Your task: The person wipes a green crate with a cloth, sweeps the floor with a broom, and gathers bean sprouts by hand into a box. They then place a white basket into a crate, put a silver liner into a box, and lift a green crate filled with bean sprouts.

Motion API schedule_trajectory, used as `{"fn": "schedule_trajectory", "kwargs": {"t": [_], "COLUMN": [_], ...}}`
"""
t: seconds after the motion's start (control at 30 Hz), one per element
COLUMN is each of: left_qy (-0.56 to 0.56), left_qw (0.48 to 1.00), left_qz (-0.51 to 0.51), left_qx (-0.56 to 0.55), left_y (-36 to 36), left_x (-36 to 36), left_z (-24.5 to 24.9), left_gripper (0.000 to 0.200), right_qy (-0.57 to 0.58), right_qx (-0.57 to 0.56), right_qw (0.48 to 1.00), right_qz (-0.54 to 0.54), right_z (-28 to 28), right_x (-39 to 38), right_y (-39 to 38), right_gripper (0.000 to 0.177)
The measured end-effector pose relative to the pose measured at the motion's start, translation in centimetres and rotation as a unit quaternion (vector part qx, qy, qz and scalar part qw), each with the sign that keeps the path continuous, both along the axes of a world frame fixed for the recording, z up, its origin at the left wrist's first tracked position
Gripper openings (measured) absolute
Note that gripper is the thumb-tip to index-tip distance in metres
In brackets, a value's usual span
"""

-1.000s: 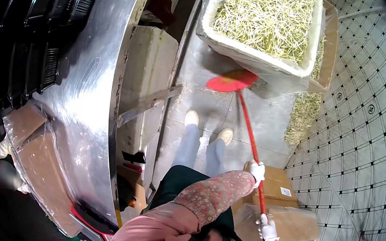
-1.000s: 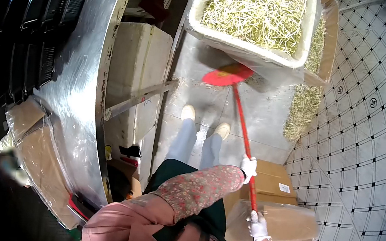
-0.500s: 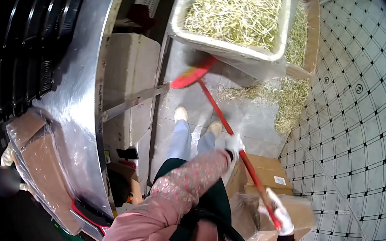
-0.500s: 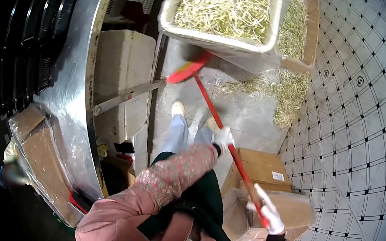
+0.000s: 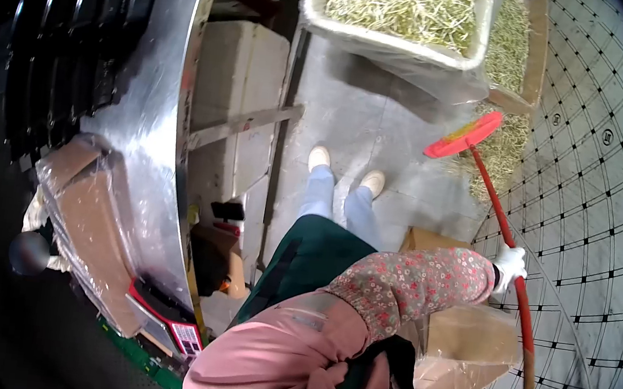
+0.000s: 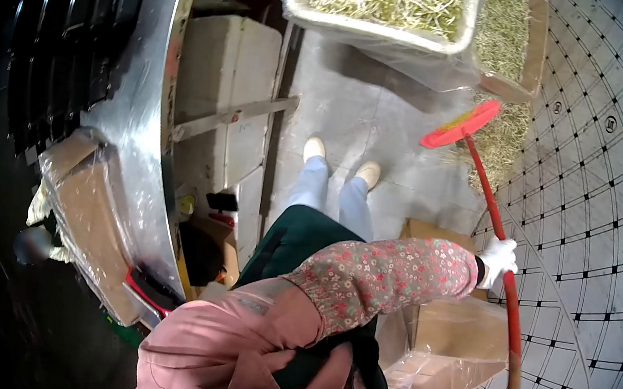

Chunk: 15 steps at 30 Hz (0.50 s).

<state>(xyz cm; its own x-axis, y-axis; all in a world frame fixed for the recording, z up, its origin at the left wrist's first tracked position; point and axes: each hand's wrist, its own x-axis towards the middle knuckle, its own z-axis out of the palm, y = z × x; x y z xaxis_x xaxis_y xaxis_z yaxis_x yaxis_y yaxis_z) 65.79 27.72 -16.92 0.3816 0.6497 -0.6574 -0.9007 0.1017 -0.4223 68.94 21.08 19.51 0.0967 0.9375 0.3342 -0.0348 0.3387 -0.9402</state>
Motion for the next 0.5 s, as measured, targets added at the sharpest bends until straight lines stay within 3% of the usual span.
{"fn": "schedule_trajectory", "kwargs": {"t": [0.03,0.07,0.1,0.13,0.17,0.2,0.27,0.3,0.37,0.4,0.43,0.47,0.5], "left_qy": [0.053,0.039,0.025,0.027,-0.004,0.037,0.058,0.066,0.133,0.130,0.236,0.228,0.339], "left_qw": [0.995,0.993,0.990,0.993,0.991,0.988,0.986,0.980,0.953,0.944,0.915,0.916,0.884], "left_qz": [-0.021,-0.007,0.005,0.049,0.090,0.081,0.113,0.132,0.140,0.147,0.129,0.170,0.137], "left_qx": [-0.078,-0.107,-0.137,-0.099,-0.096,-0.126,-0.104,-0.136,-0.233,-0.267,-0.301,-0.282,-0.292], "left_y": [0.3,-0.5,-1.5,-3.6,-5.5,-7.3,-12.3,-14.4,-18.9,-21.1,-22.9,-26.0,-28.0], "left_x": [-2.9,-4.4,-5.4,-7.2,-8.6,-10.8,-15.1,-16.8,-18.8,-20.8,-22.5,-23.8,-25.4], "left_z": [5.8,7.2,8.0,7.7,6.2,5.7,3.8,3.0,-0.7,-1.4,-1.1,-3.5,-4.9], "left_gripper": [0.019,0.020,0.021,0.018,0.019,0.026,0.029,0.029,0.027,0.023,0.018,0.014,0.014], "right_qy": [0.012,0.059,0.106,0.138,0.099,0.136,0.197,0.221,0.288,0.285,0.282,0.289,0.295], "right_qx": [0.037,0.054,0.067,0.041,0.016,-0.024,-0.103,-0.135,-0.177,-0.182,-0.186,-0.212,-0.236], "right_qw": [0.991,0.991,0.988,0.982,0.969,0.989,0.972,0.950,0.853,0.859,0.866,0.844,0.822], "right_qz": [0.126,0.110,0.093,0.119,0.228,-0.047,-0.075,0.172,0.399,0.385,0.370,0.399,0.427], "right_z": [1.3,1.5,1.6,1.0,-0.1,-1.0,-3.8,-6.3,-10.2,-11.7,-13.1,-14.7,-16.2], "right_x": [-4.2,-3.6,-2.6,-1.5,-0.5,-4.5,-6.9,-5.5,-10.0,-13.0,-15.9,-18.0,-20.0], "right_y": [1.8,1.9,1.9,1.6,1.9,2.0,2.3,2.3,3.2,2.2,0.6,-0.9,-2.5], "right_gripper": [0.042,0.042,0.043,0.045,0.045,0.046,0.049,0.048,0.049,0.050,0.050,0.048,0.045]}}
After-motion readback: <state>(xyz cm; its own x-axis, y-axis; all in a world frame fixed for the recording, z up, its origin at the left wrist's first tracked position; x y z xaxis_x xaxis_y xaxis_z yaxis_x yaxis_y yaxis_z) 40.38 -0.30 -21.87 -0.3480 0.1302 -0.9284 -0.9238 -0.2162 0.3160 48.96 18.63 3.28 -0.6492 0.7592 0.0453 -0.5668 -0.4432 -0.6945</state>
